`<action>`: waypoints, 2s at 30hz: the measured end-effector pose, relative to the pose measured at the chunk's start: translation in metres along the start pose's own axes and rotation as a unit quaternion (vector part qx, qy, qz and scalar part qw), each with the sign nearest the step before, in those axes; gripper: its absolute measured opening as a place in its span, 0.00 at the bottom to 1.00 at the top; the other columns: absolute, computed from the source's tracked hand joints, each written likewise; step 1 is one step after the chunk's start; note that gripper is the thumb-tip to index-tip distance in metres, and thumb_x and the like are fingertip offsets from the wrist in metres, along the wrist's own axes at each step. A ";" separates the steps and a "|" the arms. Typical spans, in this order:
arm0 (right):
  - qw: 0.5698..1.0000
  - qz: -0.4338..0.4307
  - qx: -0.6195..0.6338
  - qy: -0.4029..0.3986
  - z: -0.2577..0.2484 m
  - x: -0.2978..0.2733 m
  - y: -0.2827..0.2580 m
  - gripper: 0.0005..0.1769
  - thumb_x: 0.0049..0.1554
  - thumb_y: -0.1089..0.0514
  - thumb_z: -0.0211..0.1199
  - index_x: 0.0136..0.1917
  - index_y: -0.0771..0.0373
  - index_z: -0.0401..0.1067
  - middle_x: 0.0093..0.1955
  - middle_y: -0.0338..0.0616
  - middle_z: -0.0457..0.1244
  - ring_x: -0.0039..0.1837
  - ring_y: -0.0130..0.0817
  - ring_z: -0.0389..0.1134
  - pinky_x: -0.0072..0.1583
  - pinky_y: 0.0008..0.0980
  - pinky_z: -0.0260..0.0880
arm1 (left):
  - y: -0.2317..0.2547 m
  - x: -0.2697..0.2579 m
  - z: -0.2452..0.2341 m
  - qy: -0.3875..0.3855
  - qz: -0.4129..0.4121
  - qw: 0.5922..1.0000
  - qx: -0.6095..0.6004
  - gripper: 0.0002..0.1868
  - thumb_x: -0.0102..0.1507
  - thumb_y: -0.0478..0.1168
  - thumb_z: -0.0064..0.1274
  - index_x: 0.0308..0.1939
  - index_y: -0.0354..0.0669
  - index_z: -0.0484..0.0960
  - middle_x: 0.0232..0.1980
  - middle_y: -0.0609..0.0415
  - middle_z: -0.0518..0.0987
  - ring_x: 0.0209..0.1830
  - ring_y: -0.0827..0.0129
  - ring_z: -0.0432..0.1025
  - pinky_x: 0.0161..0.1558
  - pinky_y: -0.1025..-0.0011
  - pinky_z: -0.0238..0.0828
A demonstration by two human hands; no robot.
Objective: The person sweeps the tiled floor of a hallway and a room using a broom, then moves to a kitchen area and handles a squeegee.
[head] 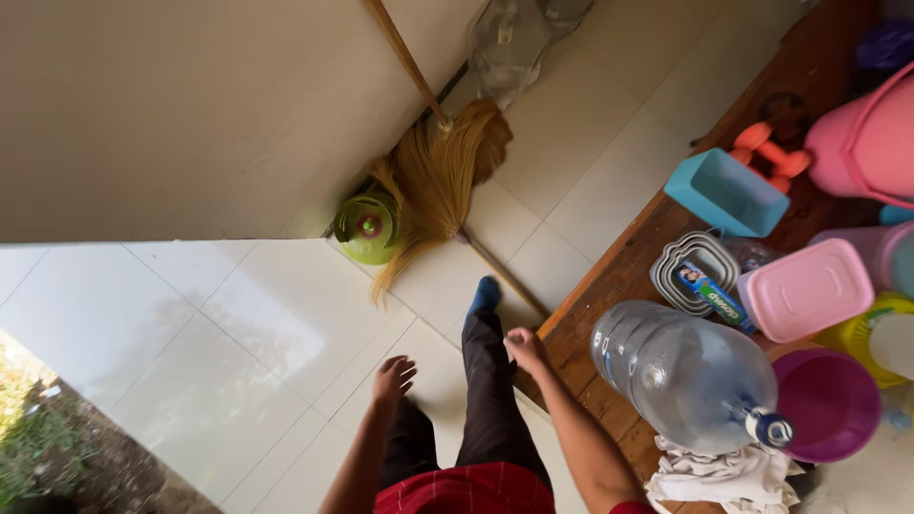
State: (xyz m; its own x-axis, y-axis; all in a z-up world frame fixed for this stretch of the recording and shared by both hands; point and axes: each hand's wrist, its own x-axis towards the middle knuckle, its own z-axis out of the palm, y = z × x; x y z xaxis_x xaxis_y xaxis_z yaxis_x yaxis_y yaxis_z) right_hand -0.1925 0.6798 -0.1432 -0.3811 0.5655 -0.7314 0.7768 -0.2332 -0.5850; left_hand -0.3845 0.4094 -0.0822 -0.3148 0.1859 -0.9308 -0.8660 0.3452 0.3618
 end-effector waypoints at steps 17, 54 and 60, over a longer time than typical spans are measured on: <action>0.959 0.231 0.159 -0.052 0.008 0.332 0.002 0.17 0.61 0.56 0.60 0.61 0.66 0.70 0.52 0.45 0.69 0.50 0.36 0.74 0.48 0.36 0.79 | -0.017 0.158 0.110 0.011 -0.039 0.920 0.391 0.18 0.67 0.45 0.48 0.58 0.45 0.79 0.51 0.52 0.86 0.51 0.67 0.80 0.53 0.69 0.73; 0.966 -0.222 -0.115 0.059 0.083 0.308 -0.021 0.23 0.45 0.66 0.68 0.51 0.62 0.62 0.38 0.49 0.61 0.40 0.47 0.64 0.44 0.43 0.68 | -0.025 0.187 0.098 -0.015 -0.107 0.994 0.023 0.25 0.63 0.48 0.59 0.63 0.46 0.74 0.49 0.57 0.85 0.49 0.70 0.81 0.46 0.68 0.74; 0.956 -0.288 -0.035 0.044 0.049 0.238 -0.092 0.19 0.48 0.68 0.68 0.49 0.62 0.60 0.37 0.43 0.60 0.39 0.32 0.66 0.43 0.32 0.71 | 0.024 0.158 0.103 -0.076 -0.064 0.995 0.010 0.41 0.61 0.41 0.67 0.74 0.49 0.61 0.65 0.50 0.80 0.62 0.63 0.78 0.57 0.62 0.77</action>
State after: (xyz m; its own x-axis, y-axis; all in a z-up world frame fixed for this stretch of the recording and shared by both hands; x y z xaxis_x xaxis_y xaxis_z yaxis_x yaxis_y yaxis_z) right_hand -0.3791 0.7972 -0.2809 -0.7140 0.6499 -0.2605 0.4835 0.1885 -0.8548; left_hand -0.4150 0.5420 -0.2153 -0.1383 0.2764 -0.9510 -0.8870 0.3926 0.2431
